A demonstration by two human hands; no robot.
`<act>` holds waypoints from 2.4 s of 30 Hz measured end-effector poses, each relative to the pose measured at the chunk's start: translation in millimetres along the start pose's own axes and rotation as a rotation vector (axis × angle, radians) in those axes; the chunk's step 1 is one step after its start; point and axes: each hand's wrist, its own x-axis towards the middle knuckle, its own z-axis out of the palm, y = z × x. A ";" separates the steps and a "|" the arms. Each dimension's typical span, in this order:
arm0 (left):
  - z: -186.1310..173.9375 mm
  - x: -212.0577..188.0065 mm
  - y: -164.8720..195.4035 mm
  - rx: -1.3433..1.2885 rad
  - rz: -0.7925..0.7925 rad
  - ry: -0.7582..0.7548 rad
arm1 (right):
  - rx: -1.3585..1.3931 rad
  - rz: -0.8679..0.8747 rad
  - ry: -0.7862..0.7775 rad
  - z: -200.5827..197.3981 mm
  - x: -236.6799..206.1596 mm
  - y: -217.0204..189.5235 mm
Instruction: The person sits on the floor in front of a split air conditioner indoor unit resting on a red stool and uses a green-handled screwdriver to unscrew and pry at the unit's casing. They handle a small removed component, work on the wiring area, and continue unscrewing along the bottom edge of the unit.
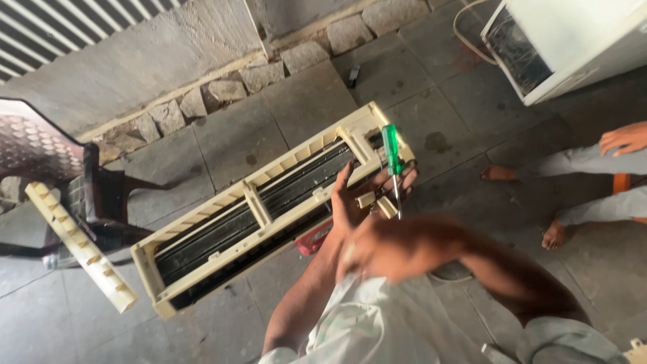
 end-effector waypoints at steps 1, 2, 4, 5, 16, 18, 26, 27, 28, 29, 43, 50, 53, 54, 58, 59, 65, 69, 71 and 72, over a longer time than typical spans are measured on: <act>1.8 -3.9 1.2 0.095 0.031 0.043 | -0.021 0.101 0.141 -2.6 -7.0 1.4; 3.9 -7.5 4.1 0.199 0.059 0.084 | -0.148 0.166 0.273 -3.1 -13.3 3.8; 7.0 -11.2 9.2 0.122 -0.021 0.070 | -0.421 0.296 0.525 -4.1 -22.2 12.3; 7.8 -11.4 10.4 0.075 -0.059 0.058 | -0.385 0.347 0.574 -2.1 -23.8 17.7; -2.9 10.8 7.8 -0.009 -0.011 0.005 | -0.465 0.368 0.711 25.4 -19.7 44.8; -2.8 12.5 6.9 -0.050 -0.005 -0.026 | -0.486 0.352 0.720 24.7 -19.2 42.3; -14.9 10.5 12.8 -0.076 0.024 -0.004 | -0.462 0.291 0.821 15.4 -19.1 33.1; -18.1 9.1 14.9 -0.098 0.002 -0.027 | -0.489 0.247 0.848 14.0 -20.5 32.0; -21.2 7.6 17.2 -0.120 -0.023 -0.049 | -0.515 0.204 0.876 13.1 -21.8 30.8; -23.8 6.5 18.9 -0.143 -0.047 -0.071 | -0.508 0.242 0.890 13.0 -23.8 29.3; -3.5 0.6 15.2 -0.013 0.052 -0.054 | -0.795 0.262 0.951 55.7 -3.6 48.7; -12.1 -3.6 18.6 -0.108 0.001 -0.125 | -0.713 0.229 1.043 63.9 -12.7 50.3; -14.0 -6.3 20.8 -0.046 0.028 0.035 | -0.692 0.226 1.113 61.8 -20.3 48.2; -14.1 -7.2 21.3 -0.030 0.022 0.026 | -0.689 0.227 1.114 60.7 -21.8 48.2; -12.8 -9.9 20.1 0.010 0.007 -0.003 | -0.715 0.229 1.091 61.0 -18.3 51.1; -11.9 -10.1 19.5 0.016 0.007 -0.010 | -0.743 0.224 1.074 61.5 -15.8 51.8; -3.5 -14.2 17.8 -0.055 -0.006 0.021 | -0.726 0.187 1.015 67.7 -5.1 53.8; -1.9 -18.0 19.6 -0.035 0.012 0.002 | -0.560 0.148 1.086 71.3 -15.0 60.5; -4.4 -19.0 21.0 -0.021 -0.004 -0.021 | -0.324 0.110 1.153 74.1 -21.2 66.5; -6.6 -19.1 21.4 -0.017 0.001 -0.006 | -0.141 0.084 1.179 75.7 -23.6 69.7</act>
